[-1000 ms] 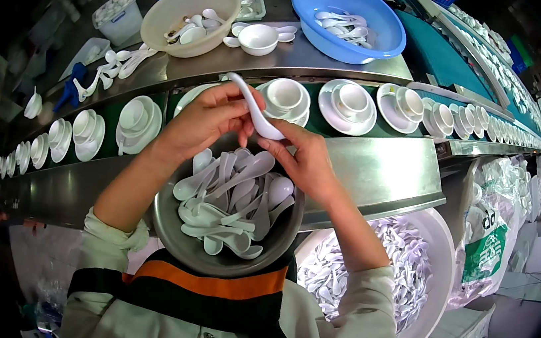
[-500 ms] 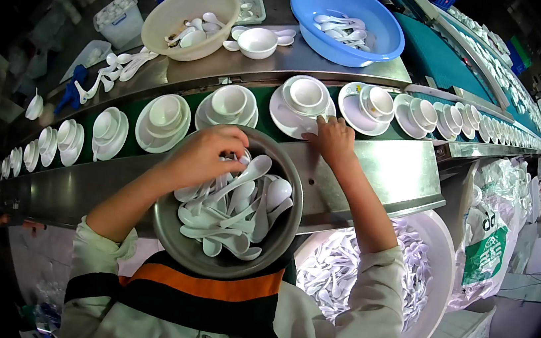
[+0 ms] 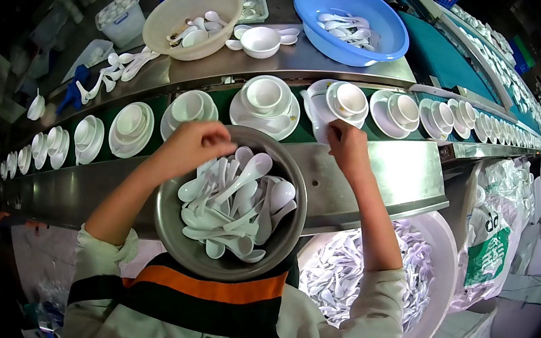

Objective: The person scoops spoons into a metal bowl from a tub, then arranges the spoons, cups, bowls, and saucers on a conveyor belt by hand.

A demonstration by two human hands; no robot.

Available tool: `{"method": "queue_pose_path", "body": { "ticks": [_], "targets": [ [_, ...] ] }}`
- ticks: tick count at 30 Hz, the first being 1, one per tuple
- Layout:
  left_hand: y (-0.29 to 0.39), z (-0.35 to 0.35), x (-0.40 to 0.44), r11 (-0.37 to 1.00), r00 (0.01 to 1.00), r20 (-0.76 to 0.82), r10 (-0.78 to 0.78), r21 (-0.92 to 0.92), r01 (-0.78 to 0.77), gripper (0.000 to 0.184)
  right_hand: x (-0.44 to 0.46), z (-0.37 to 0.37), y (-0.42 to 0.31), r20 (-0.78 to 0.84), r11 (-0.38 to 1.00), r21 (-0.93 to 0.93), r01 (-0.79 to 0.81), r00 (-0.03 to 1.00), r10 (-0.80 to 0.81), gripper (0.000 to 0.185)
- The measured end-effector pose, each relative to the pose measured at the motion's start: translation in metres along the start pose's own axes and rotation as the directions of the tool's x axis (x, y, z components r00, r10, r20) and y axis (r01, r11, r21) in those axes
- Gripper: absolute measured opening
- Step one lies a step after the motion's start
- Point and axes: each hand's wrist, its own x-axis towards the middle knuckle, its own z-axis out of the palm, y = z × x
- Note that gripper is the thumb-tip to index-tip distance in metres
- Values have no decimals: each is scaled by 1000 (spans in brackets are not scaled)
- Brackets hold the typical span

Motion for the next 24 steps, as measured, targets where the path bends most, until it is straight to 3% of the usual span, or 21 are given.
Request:
{"method": "queue_pose_path", "body": {
  "ticks": [2,4,6,7,8,9,11,12,13,14,16,17,20,22,24],
  "targets": [
    [-5,4,-19,938,975,220,-35,344,-44,41,14,11,35,17,997,-62,-49,999,50,18],
    [-5,18,-31,886,985,172,-4,457,-76,39,24,16,41,31,989,-127,-80,996,85,21],
    [-5,20,-37,931,982,189,-10,361,-60,46,31,19,38,90,945,-318,-78,990,112,25],
    [1,20,-42,970,967,250,-51,243,-12,50,21,19,17,10,881,-450,147,987,-159,27],
    [4,19,-47,991,946,316,-80,125,42,54,10,15,-6,2,909,-385,161,985,-174,25],
    [4,19,-51,989,942,323,-89,142,45,58,3,11,-31,1,903,-318,290,952,-305,22],
    [-1,16,-58,992,949,309,-69,126,31,58,-19,-2,-88,189,914,-34,404,901,-391,24],
    [-3,16,-62,994,954,297,-43,110,11,58,-23,3,-95,281,724,-91,684,715,-640,31],
    [-4,16,-66,993,961,271,-48,114,17,48,-31,11,-104,452,642,-107,759,612,-649,33],
    [-10,14,-68,993,960,276,-42,114,10,48,-39,28,-102,462,508,-158,847,518,-719,28],
    [-23,13,-71,929,959,264,101,321,-186,32,-39,48,-95,499,356,-335,873,484,-719,23],
    [-22,12,-72,962,974,222,35,256,-92,17,-39,48,-96,497,354,-339,872,485,-719,23],
    [-35,9,-75,954,956,255,144,221,-203,14,-35,39,-103,579,302,-307,903,429,-693,18],
    [-34,4,-76,951,967,183,180,217,-219,14,-39,17,-111,448,586,-55,808,545,-709,16],
    [-25,-2,-77,949,970,112,215,211,-234,14,-33,0,-107,364,516,-98,851,513,-777,15]
  ]
}}
